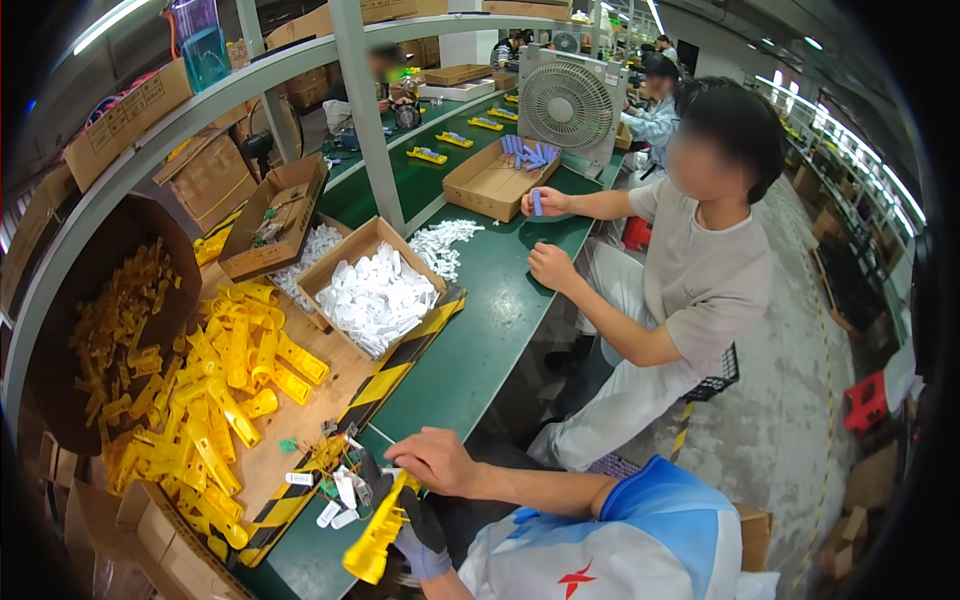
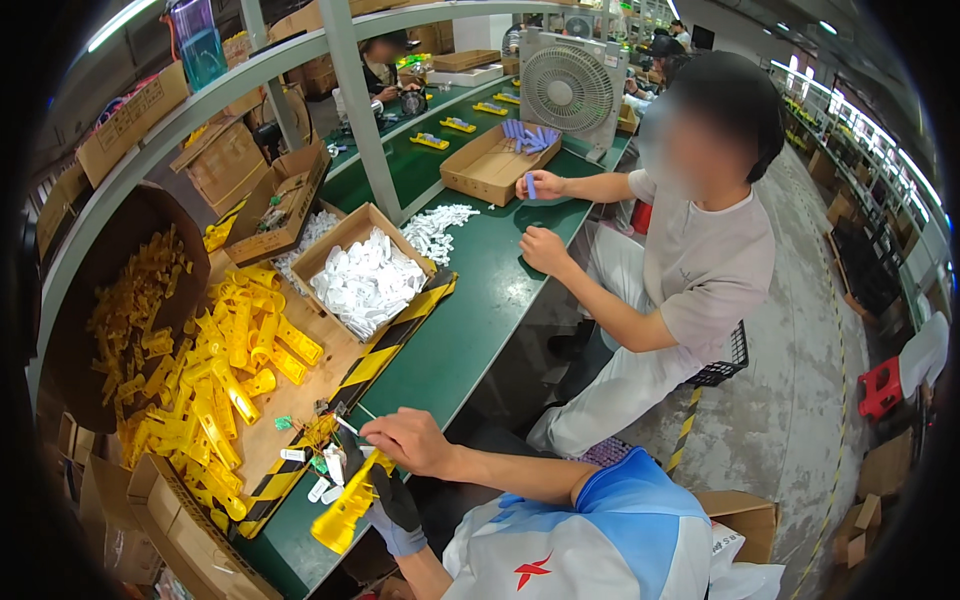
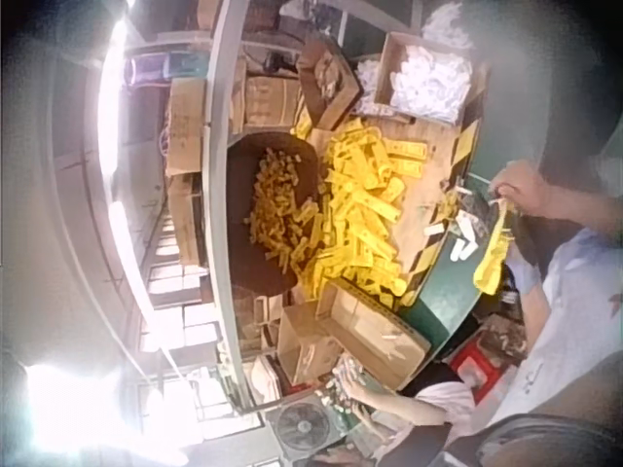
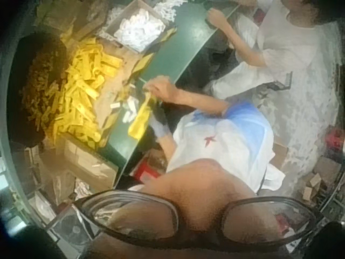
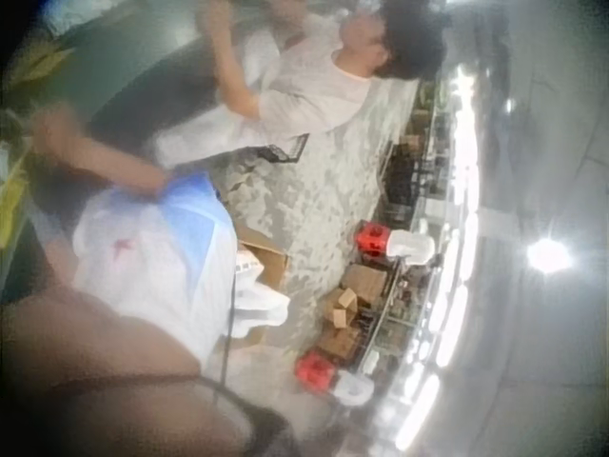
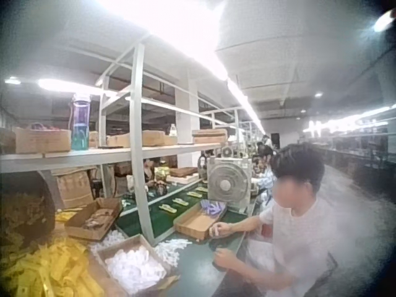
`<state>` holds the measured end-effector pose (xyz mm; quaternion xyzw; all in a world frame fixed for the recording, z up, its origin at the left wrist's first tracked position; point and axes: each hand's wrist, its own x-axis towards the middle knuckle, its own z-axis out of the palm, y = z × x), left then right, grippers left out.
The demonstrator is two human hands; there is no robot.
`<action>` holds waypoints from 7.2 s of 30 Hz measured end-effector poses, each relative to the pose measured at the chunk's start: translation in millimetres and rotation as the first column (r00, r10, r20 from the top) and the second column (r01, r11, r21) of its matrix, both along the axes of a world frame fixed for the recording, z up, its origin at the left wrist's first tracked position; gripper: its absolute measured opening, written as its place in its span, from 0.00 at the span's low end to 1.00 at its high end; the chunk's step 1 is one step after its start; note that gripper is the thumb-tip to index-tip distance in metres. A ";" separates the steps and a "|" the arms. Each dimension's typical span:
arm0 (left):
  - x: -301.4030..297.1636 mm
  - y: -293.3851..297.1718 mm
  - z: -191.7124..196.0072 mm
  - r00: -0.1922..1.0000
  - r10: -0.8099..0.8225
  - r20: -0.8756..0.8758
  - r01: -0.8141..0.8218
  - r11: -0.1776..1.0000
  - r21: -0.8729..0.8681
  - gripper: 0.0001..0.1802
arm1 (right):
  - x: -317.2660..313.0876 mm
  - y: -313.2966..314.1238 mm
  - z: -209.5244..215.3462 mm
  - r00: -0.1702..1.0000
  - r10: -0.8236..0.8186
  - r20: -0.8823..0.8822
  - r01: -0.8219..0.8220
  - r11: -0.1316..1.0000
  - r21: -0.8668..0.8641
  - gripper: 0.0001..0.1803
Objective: The recorder is assembling small electronic components into yellow plastic housings at a factory workbench.
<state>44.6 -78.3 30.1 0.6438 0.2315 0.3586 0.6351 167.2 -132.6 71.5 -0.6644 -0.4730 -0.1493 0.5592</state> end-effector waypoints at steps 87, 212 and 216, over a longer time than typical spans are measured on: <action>-13.8 23.9 -7.8 0.992 0.111 0.062 -0.091 0.963 -0.254 0.35 | 26.8 -18.6 -23.3 0.445 0.298 -0.845 -0.532 0.847 0.018 0.08; -11.8 40.0 8.4 0.984 0.053 -0.172 -0.014 0.974 0.224 0.25 | -6.4 5.8 -30.1 0.296 0.344 -0.891 -0.582 0.805 0.118 0.25; -8.8 36.7 3.4 0.986 0.103 -0.130 -0.069 0.967 0.245 0.21 | -7.3 4.9 -32.3 0.417 0.413 -0.810 -0.612 0.786 0.086 0.24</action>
